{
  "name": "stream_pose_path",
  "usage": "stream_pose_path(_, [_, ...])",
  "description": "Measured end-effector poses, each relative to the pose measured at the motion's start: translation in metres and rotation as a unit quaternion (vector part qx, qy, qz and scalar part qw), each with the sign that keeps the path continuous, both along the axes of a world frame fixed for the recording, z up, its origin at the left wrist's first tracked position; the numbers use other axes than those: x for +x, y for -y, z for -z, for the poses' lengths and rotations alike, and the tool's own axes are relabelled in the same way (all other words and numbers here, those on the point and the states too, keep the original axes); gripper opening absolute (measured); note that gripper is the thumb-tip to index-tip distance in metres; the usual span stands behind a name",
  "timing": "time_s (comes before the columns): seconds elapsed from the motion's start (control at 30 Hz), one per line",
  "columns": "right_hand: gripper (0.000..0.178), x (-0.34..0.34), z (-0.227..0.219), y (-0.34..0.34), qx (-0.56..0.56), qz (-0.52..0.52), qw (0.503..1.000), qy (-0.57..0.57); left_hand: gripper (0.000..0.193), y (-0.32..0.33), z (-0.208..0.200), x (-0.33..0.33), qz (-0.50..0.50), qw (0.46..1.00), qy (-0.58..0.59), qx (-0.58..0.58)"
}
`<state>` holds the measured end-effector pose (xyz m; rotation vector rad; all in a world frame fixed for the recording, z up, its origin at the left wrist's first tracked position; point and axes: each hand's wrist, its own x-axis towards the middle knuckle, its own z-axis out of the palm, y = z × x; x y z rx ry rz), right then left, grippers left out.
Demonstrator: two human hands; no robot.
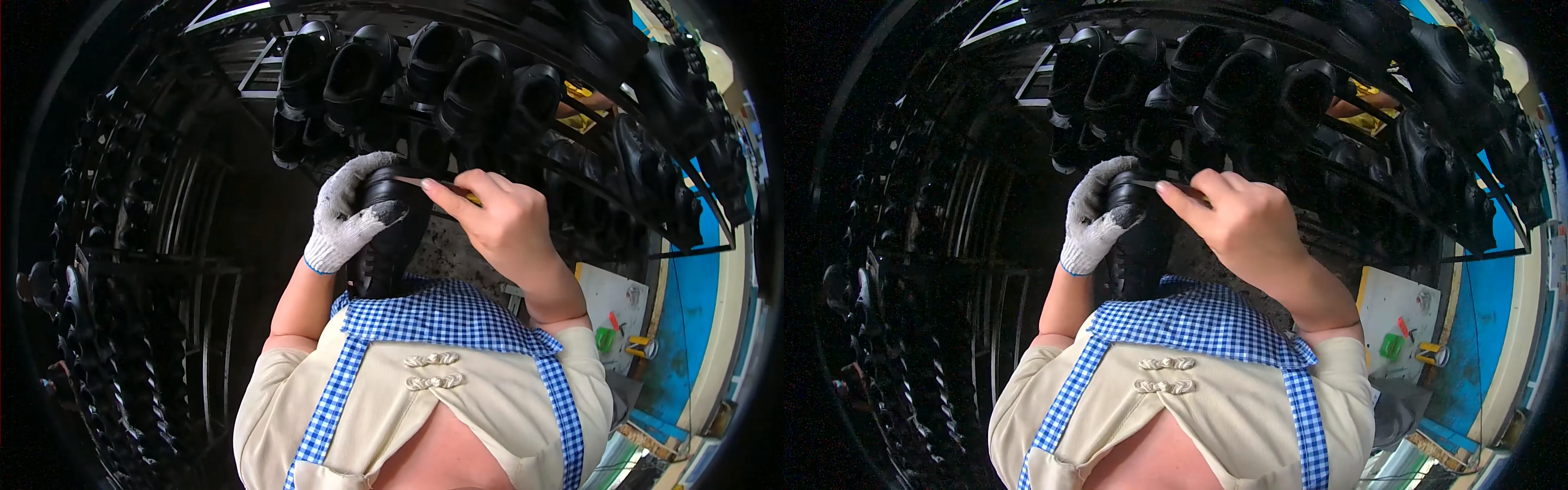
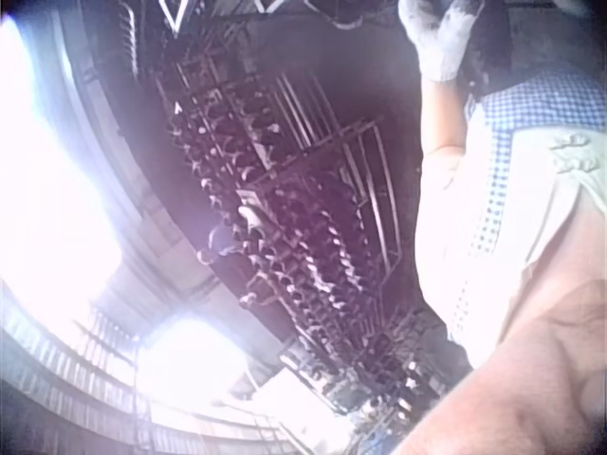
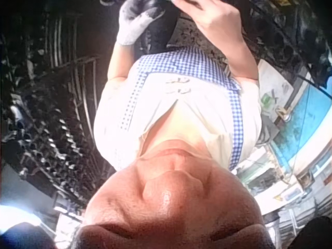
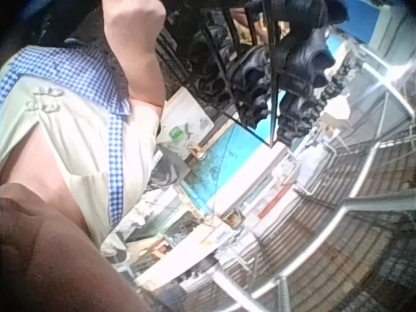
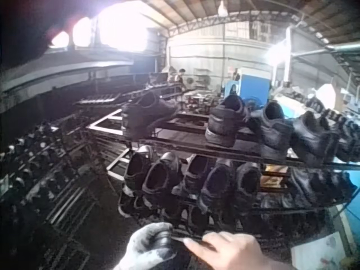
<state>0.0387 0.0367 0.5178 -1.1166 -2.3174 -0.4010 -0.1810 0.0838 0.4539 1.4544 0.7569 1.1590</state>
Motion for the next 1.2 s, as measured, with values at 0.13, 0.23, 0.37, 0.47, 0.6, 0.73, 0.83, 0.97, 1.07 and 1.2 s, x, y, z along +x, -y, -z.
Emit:
stream_pose_path(0.13, [0.038, 0.000, 0.010, -0.010, 0.002, -0.016, 0.996, -0.083, 0.063, 0.000, -0.001, -0.001, 0.004, 1.000, 0.003, 0.021])
stream_pose_path(0.23, [0.038, 0.006, 0.031, -0.016, -0.076, -0.043, 0.958, -0.274, 0.063, -0.005, 0.001, -0.011, -0.028, 0.999, 0.010, 0.034])
stream_pose_path(0.37, [0.063, 0.024, 0.080, -0.016, -0.191, -0.002, 0.944, -0.268, 0.061, -0.026, 0.006, -0.041, -0.193, 0.964, 0.166, 0.075])
stream_pose_path(0.47, [0.090, 0.014, 0.100, -0.003, -0.250, -0.040, 0.935, -0.248, 0.072, -0.040, 0.026, -0.065, -0.155, 0.877, 0.433, -0.138])
stream_pose_path(0.6, [0.091, -0.008, 0.111, 0.001, -0.139, -0.120, 0.947, -0.262, 0.073, -0.055, 0.049, -0.067, -0.176, 0.832, 0.485, -0.203])
stream_pose_path(0.73, [0.092, -0.011, 0.087, 0.000, -0.145, -0.196, 0.946, -0.212, 0.066, -0.053, 0.058, -0.056, -0.123, 0.819, 0.504, -0.244])
stream_pose_path(0.83, [0.091, -0.007, 0.076, 0.001, -0.210, -0.197, 0.911, -0.294, 0.055, -0.055, 0.061, -0.062, -0.095, 0.844, 0.458, -0.262])
stream_pose_path(0.97, [0.087, 0.012, 0.109, -0.011, -0.419, -0.182, 0.633, -0.624, 0.056, -0.046, 0.048, -0.057, -0.204, 0.928, 0.291, -0.115])
stream_pose_path(1.07, [0.069, 0.013, 0.103, -0.007, -0.461, -0.145, 0.530, -0.697, 0.057, -0.045, 0.049, -0.063, -0.175, 0.924, 0.285, -0.186])
stream_pose_path(1.2, [0.064, 0.003, 0.094, -0.006, -0.444, -0.115, 0.555, -0.694, 0.058, -0.053, 0.054, -0.057, -0.183, 0.915, 0.284, -0.222])
